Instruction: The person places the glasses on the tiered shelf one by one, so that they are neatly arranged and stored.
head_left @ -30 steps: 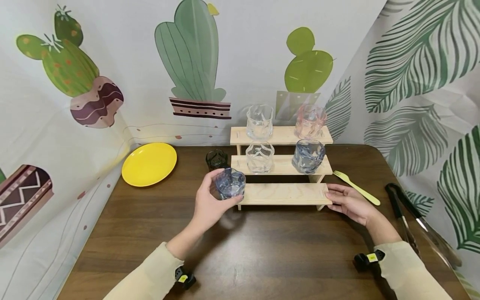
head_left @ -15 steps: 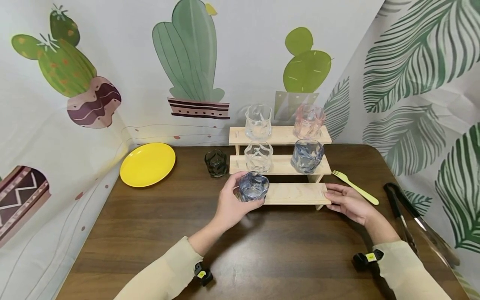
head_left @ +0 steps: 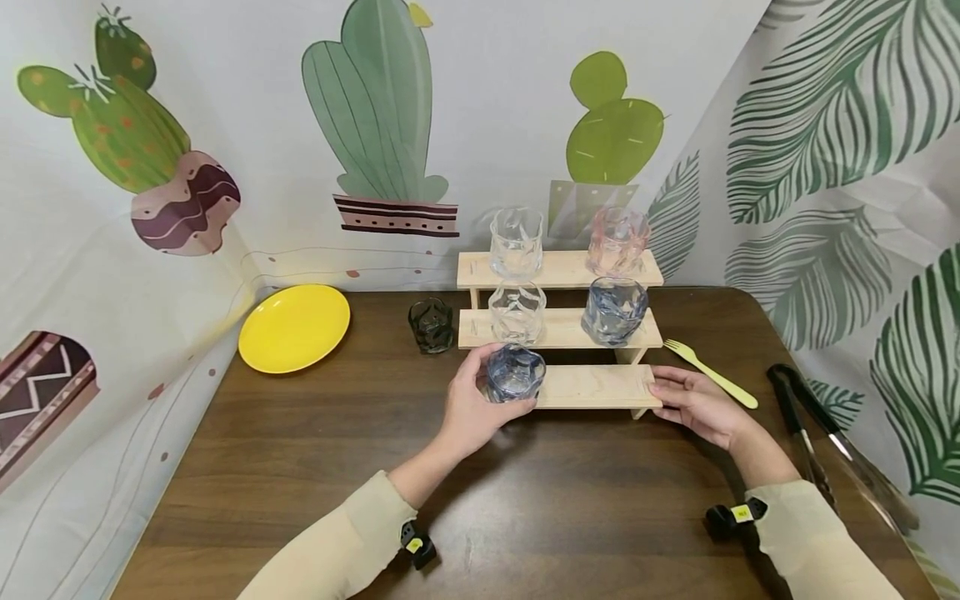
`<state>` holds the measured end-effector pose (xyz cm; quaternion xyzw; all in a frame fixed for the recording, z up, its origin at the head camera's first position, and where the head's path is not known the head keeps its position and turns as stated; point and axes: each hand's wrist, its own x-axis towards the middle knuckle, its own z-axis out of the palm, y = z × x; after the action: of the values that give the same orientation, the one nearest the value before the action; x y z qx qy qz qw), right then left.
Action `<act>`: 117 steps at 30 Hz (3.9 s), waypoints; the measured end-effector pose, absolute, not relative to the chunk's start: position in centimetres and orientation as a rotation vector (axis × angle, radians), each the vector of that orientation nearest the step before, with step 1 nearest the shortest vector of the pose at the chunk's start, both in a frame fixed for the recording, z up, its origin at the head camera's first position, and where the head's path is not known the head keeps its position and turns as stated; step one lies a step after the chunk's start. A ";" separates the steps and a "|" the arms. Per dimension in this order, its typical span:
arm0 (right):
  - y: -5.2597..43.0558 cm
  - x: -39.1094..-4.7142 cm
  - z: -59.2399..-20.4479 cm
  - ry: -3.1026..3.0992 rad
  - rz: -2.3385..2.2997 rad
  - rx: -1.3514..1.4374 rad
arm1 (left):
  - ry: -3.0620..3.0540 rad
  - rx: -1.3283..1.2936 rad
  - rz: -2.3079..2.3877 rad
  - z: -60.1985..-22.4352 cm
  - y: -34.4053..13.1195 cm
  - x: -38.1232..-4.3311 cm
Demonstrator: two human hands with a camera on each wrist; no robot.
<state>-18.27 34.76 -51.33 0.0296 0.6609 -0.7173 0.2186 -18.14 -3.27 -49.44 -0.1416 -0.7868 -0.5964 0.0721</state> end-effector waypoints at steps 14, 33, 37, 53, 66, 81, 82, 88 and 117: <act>34.8 -18.2 -51.5 1.830 -1.992 0.087 | -2.325 -0.478 -1.903 -49.3 0.0 -17.9; 35.0 -18.3 -51.9 1.802 -2.020 0.084 | -2.332 -0.590 -1.867 -49.4 6.7 -17.6; 35.0 -18.2 -51.8 1.795 -2.024 0.060 | -2.346 -0.611 -1.805 -49.5 7.6 -17.7; 35.0 -18.2 -51.9 1.754 -2.070 0.016 | -2.403 -0.593 -1.724 -49.9 9.3 -18.0; 35.0 -18.2 -51.9 1.740 -2.070 0.005 | -2.489 -0.627 -1.710 -49.6 8.8 -17.9; 34.9 -18.2 -51.6 1.722 -2.083 0.016 | -2.241 -0.786 -1.787 -50.5 0.4 -16.4; 35.0 -18.2 -51.6 1.721 -2.087 0.016 | -2.206 -0.788 -1.788 -50.6 -0.3 -16.4; 35.1 -18.1 -51.7 1.709 -2.101 -0.010 | -2.076 -0.678 -1.749 -49.3 -4.4 -16.5; 34.9 -18.0 -52.1 1.740 -2.075 0.019 | -2.430 -0.083 -1.613 -54.8 -12.9 -30.1</act>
<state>-17.95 34.92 -52.09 0.0067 0.6276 -0.7482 0.2152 -30.07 -12.94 -54.85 -0.0283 -0.8276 -0.5493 0.1120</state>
